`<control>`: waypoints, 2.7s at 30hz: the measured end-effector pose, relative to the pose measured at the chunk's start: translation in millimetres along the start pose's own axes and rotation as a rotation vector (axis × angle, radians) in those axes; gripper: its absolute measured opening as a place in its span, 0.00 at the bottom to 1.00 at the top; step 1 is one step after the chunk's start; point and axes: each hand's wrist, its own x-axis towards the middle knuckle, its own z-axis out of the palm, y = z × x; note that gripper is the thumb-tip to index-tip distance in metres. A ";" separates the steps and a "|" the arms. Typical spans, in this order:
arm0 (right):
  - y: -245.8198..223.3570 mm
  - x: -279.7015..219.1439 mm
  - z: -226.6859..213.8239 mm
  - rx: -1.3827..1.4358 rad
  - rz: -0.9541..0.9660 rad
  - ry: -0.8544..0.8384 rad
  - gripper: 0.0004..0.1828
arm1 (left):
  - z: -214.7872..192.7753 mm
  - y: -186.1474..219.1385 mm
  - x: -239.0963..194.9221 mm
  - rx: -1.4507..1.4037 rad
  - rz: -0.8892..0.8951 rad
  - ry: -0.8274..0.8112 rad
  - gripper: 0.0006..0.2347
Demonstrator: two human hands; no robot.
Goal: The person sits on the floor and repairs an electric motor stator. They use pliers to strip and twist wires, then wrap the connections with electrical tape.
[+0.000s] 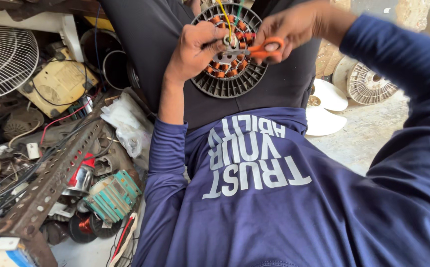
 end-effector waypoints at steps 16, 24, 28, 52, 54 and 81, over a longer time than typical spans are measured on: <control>52.2 -20.9 146.6 -0.948 -0.368 1.422 0.10 | 45.5 40.1 -28.8 0.267 0.061 0.263 0.09; 34.3 12.7 163.5 -1.148 -0.240 1.313 0.15 | 25.8 48.7 -30.0 0.184 0.026 0.295 0.08; 16.3 17.5 169.5 -1.160 -0.425 1.450 0.10 | 9.1 35.6 -17.4 0.658 -0.010 0.100 0.06; -58.5 28.0 107.5 -0.784 -1.233 1.793 0.14 | 8.6 23.9 -20.4 0.367 -0.015 0.373 0.15; -53.3 29.8 123.3 -0.639 -1.215 1.784 0.13 | 10.5 33.8 -19.1 0.288 -0.006 0.363 0.16; 44.8 95.5 177.5 -1.080 -0.543 1.620 0.10 | 29.9 74.0 -2.2 0.197 0.063 0.146 0.14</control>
